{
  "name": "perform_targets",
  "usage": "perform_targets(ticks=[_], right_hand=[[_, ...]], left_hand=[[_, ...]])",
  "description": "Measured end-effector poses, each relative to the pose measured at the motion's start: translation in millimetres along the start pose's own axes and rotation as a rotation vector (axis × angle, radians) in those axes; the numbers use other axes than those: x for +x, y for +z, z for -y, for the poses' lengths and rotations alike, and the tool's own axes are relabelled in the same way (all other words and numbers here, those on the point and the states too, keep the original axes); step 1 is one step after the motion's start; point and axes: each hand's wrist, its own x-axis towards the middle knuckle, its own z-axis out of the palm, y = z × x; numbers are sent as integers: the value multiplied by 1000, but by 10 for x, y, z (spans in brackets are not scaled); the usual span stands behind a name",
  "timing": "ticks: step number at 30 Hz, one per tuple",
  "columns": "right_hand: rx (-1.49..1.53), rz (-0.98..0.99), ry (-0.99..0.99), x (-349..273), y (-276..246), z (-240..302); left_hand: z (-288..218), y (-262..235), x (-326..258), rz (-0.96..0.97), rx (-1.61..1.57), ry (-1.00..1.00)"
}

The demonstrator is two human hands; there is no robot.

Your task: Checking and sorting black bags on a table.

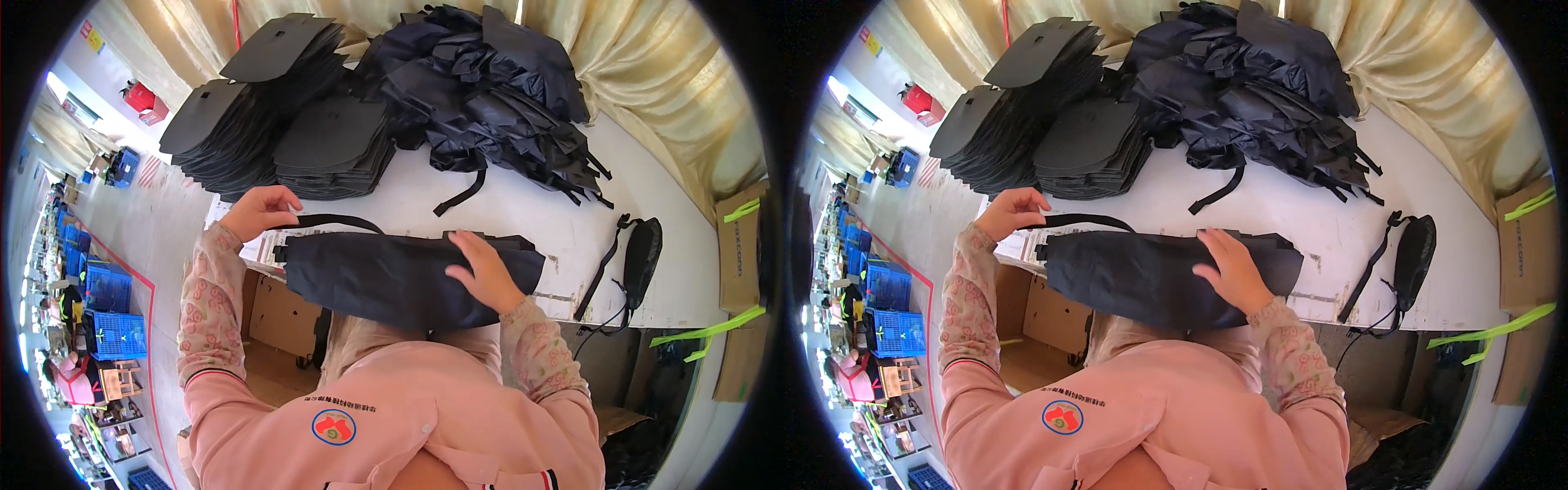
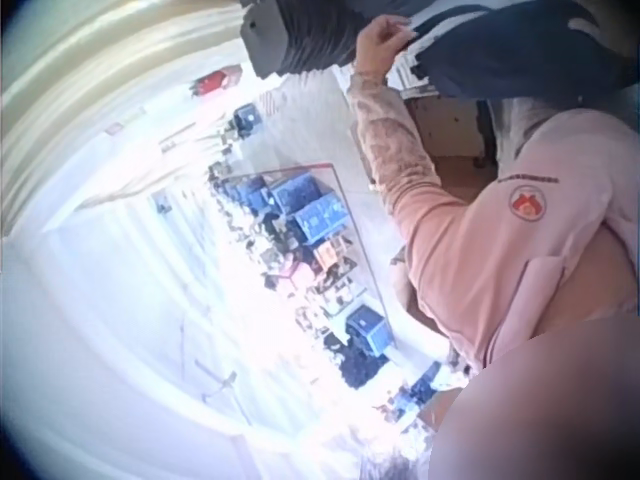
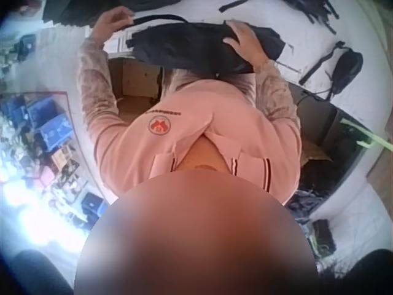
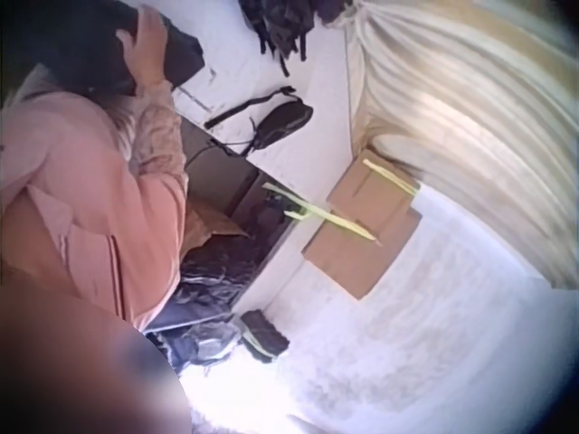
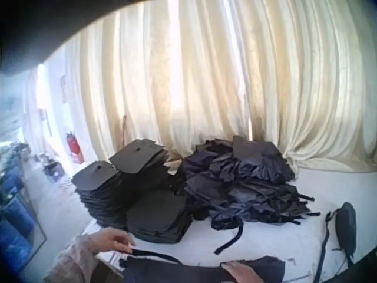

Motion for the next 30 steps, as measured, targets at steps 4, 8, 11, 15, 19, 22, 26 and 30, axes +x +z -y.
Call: perform_targets(ticks=[4,8,11,15,19,22,26,30], right_hand=[[596,-137,37,491,-262,251],[622,-136,-27,766,-176,340],[652,-38,-18,853,-63,477],[660,-108,-159,1157,18,568],[1026,91,-331,1511,-97,762],[1152,338,-358,1578,-308,930],[1184,347,-240,1517,-293,893],[1321,183,11,1384,-271,755]], left_hand=[[-351,246,-112,75,381,231],[-264,342,-48,-36,1022,502],[-72,380,8,-138,1127,620],[-264,553,9,-199,1108,934],[-579,759,-81,-225,1134,1156],[-722,830,-87,-250,1088,1279],[-612,773,55,-336,862,1263],[-343,319,581,-572,693,780]])
